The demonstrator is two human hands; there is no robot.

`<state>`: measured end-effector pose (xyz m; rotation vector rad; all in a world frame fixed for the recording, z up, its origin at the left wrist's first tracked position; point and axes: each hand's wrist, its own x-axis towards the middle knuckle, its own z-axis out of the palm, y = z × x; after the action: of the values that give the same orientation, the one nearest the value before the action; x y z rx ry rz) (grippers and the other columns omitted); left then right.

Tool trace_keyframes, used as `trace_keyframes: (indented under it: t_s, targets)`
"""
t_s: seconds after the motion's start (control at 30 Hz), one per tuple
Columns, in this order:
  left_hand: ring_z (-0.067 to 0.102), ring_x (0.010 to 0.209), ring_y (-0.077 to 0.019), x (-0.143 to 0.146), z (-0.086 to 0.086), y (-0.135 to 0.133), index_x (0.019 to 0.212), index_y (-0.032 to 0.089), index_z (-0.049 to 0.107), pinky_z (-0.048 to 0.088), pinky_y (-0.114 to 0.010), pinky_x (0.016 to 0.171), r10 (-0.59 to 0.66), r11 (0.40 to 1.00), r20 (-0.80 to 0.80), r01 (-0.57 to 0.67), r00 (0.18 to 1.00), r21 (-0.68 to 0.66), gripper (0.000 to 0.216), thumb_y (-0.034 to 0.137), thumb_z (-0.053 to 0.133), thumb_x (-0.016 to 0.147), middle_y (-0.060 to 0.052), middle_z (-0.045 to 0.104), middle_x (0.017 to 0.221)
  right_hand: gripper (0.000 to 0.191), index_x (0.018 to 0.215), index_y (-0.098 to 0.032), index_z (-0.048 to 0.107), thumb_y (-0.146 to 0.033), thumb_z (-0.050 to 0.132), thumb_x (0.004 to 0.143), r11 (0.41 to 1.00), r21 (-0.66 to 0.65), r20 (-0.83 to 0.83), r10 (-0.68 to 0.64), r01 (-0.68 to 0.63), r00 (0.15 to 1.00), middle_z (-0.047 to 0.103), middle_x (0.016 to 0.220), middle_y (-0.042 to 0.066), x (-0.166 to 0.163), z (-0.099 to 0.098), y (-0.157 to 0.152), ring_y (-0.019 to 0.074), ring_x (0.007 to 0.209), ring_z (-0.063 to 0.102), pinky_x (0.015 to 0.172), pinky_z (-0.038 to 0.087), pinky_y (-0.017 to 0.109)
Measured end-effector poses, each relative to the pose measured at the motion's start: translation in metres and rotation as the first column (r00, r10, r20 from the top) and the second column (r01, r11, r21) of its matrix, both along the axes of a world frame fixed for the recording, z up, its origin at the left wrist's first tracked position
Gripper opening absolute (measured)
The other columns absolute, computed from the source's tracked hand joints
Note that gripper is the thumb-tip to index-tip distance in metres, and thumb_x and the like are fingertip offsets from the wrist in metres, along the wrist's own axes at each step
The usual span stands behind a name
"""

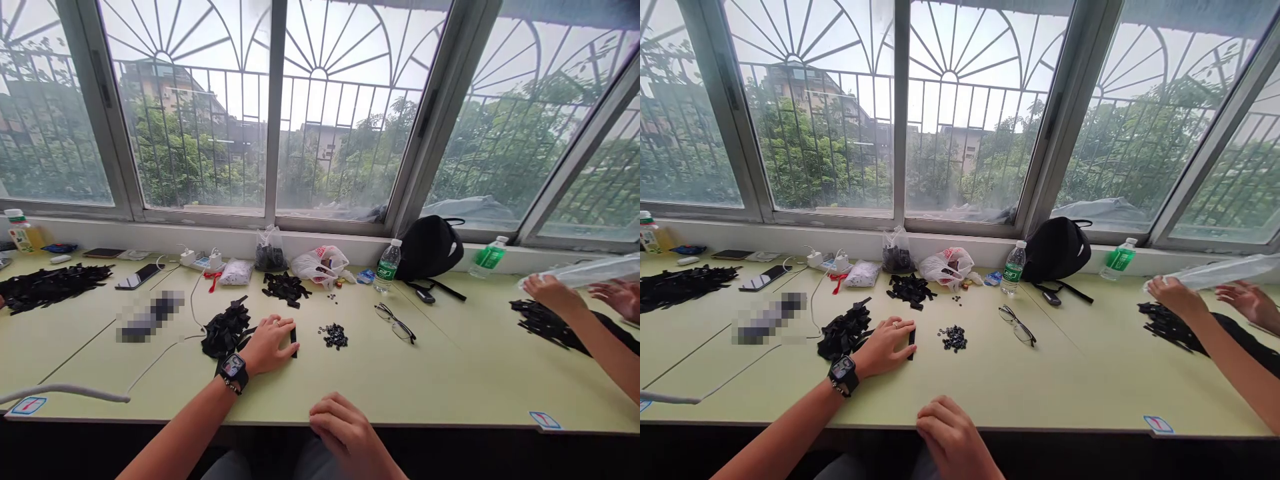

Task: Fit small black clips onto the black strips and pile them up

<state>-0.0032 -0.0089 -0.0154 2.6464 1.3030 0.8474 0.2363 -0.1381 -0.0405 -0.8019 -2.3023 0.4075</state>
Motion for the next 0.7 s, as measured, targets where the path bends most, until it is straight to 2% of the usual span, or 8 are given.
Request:
trace_keyframes:
  t_s: [0.1, 0.2, 0.3, 0.4, 0.57, 0.7]
  targets:
    - [0.053, 0.131, -0.0323, 0.000, 0.000, 0.001, 0.136, 0.029, 0.063, 0.043, -0.051, 0.112, 0.001, 1.000, -0.001, -0.001, 1.000, 0.001, 0.045, 0.043, 0.065, 0.093, -0.004, 0.064, 0.143, 0.021, 0.096, -0.030, 0.066, -0.018, 0.050, 0.102, 0.997, -0.071, -0.045, -0.018, 0.015, 0.999, 0.071, 0.093, 0.005, -0.002, 0.009, 0.000, 0.0231, 0.086, 0.065, 0.076, 0.056, 0.037]
    - [0.052, 0.133, -0.0326, 0.000, 0.000, 0.000, 0.136, 0.029, 0.063, 0.043, -0.051, 0.112, 0.003, 1.000, -0.010, -0.003, 1.000, 0.002, 0.045, 0.043, 0.066, 0.093, -0.004, 0.063, 0.143, 0.017, 0.091, -0.026, 0.065, -0.022, 0.051, 0.101, 0.981, -0.180, -0.143, -0.105, 0.078, 0.984, 0.070, 0.091, 0.005, -0.008, 0.022, 0.012, 0.0213, 0.084, 0.065, 0.078, 0.054, 0.034]
    - [0.051, 0.133, -0.0326, -0.001, 0.001, -0.001, 0.136, 0.029, 0.063, 0.042, -0.051, 0.112, -0.001, 1.000, -0.015, 0.001, 1.000, 0.010, 0.045, 0.043, 0.066, 0.093, -0.004, 0.063, 0.143, 0.011, 0.090, -0.023, 0.066, -0.027, 0.059, 0.097, 0.944, -0.303, -0.247, -0.209, 0.130, 0.946, 0.070, 0.088, 0.004, -0.015, 0.028, 0.041, 0.0207, 0.083, 0.065, 0.080, 0.054, 0.033]
    - [0.051, 0.133, -0.0325, -0.001, 0.002, -0.001, 0.137, 0.029, 0.062, 0.042, -0.051, 0.113, -0.008, 1.000, -0.018, 0.008, 1.000, 0.014, 0.046, 0.044, 0.065, 0.093, -0.004, 0.064, 0.142, 0.015, 0.087, -0.020, 0.068, -0.032, 0.062, 0.093, 0.897, -0.435, -0.315, -0.236, 0.081, 0.919, 0.068, 0.080, 0.003, -0.020, 0.024, 0.080, 0.0186, 0.074, 0.063, 0.069, 0.051, 0.029]
    - [0.051, 0.132, -0.0322, -0.002, 0.003, -0.002, 0.138, 0.030, 0.061, 0.043, -0.049, 0.111, -0.005, 1.000, -0.030, 0.006, 1.000, 0.012, 0.048, 0.048, 0.064, 0.094, -0.005, 0.062, 0.144, 0.013, 0.082, -0.018, 0.069, -0.029, 0.065, 0.087, 0.905, -0.404, -0.321, -0.279, 0.136, 0.905, 0.066, 0.074, 0.001, -0.025, 0.016, 0.133, 0.0164, 0.068, 0.060, 0.065, 0.047, 0.027]
    - [0.049, 0.132, -0.0332, -0.002, 0.004, -0.003, 0.139, 0.032, 0.060, 0.043, -0.050, 0.110, -0.012, 1.000, -0.042, 0.012, 0.999, 0.005, 0.049, 0.050, 0.065, 0.093, -0.004, 0.060, 0.146, 0.009, 0.084, -0.017, 0.070, -0.022, 0.062, 0.086, 0.929, -0.338, -0.291, -0.257, 0.153, 0.922, 0.069, 0.077, 0.002, -0.035, 0.015, 0.150, 0.0163, 0.069, 0.061, 0.066, 0.047, 0.027]
